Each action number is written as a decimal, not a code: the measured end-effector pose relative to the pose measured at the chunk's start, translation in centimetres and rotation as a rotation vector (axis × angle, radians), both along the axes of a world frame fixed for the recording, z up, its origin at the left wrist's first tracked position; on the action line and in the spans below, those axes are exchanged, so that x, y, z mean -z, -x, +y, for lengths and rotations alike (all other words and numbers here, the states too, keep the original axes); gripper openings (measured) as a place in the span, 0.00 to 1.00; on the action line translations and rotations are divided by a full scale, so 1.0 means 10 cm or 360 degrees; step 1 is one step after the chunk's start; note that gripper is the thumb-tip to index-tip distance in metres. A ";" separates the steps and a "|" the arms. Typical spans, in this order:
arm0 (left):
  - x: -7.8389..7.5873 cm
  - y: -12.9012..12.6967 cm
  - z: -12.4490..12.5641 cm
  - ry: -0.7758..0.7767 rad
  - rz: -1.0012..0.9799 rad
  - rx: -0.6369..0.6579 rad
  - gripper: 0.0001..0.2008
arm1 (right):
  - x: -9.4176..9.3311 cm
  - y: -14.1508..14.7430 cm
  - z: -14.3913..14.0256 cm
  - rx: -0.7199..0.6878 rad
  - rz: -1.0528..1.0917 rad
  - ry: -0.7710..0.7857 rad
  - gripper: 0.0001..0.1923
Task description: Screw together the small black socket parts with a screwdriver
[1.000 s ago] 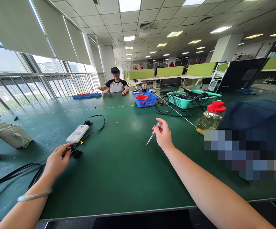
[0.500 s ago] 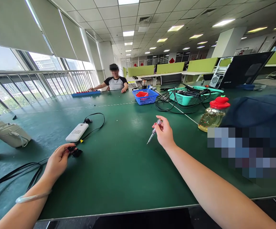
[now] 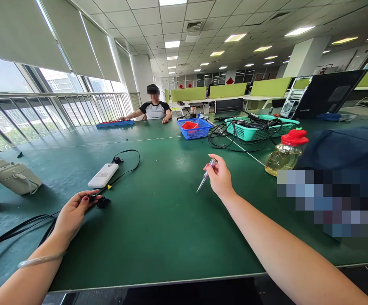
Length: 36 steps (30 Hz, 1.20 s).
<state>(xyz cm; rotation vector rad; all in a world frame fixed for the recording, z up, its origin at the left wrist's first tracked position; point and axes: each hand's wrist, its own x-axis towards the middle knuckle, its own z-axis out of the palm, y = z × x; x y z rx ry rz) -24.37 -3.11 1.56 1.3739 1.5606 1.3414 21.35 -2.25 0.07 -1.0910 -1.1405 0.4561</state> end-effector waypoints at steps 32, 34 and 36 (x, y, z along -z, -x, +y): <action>0.07 0.15 0.13 -0.0020 0.0729 -0.0239 0.34 | -0.05 0.04 -0.04 -0.0064 0.0035 0.0083 0.22; 0.05 0.15 0.11 -0.0020 0.0732 -0.0265 0.33 | -0.05 0.04 -0.04 -0.0061 0.0030 0.0091 0.22; 0.04 0.13 0.10 -0.0006 0.0739 -0.0288 0.33 | -0.04 0.03 -0.04 -0.0058 0.0027 0.0094 0.22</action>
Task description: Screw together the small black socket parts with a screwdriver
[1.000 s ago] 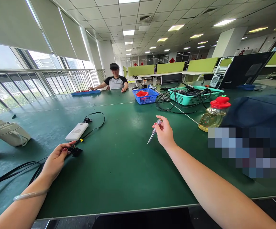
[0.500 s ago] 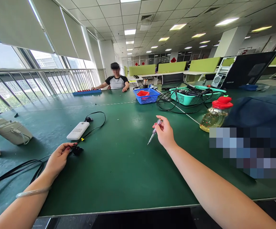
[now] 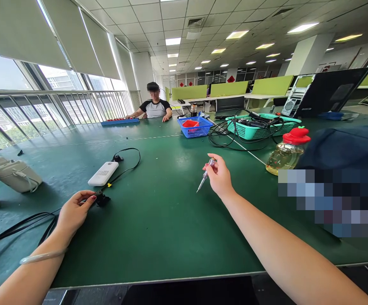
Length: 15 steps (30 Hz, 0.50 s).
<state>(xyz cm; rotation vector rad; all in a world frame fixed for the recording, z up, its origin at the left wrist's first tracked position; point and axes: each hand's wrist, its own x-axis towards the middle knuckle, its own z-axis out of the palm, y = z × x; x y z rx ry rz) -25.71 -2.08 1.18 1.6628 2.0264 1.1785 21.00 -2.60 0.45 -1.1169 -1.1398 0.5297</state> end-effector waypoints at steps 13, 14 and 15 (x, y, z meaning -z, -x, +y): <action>0.05 0.04 0.04 0.0148 0.0158 0.0205 0.30 | -0.01 0.01 -0.02 -0.0008 -0.0016 0.0033 0.22; 0.06 0.06 0.05 0.0159 0.0213 0.0206 0.29 | -0.01 0.01 -0.01 -0.0008 -0.0010 0.0031 0.22; 0.07 0.07 0.05 0.0146 0.0279 0.0201 0.28 | 0.00 0.01 -0.01 -0.0009 -0.0007 0.0031 0.22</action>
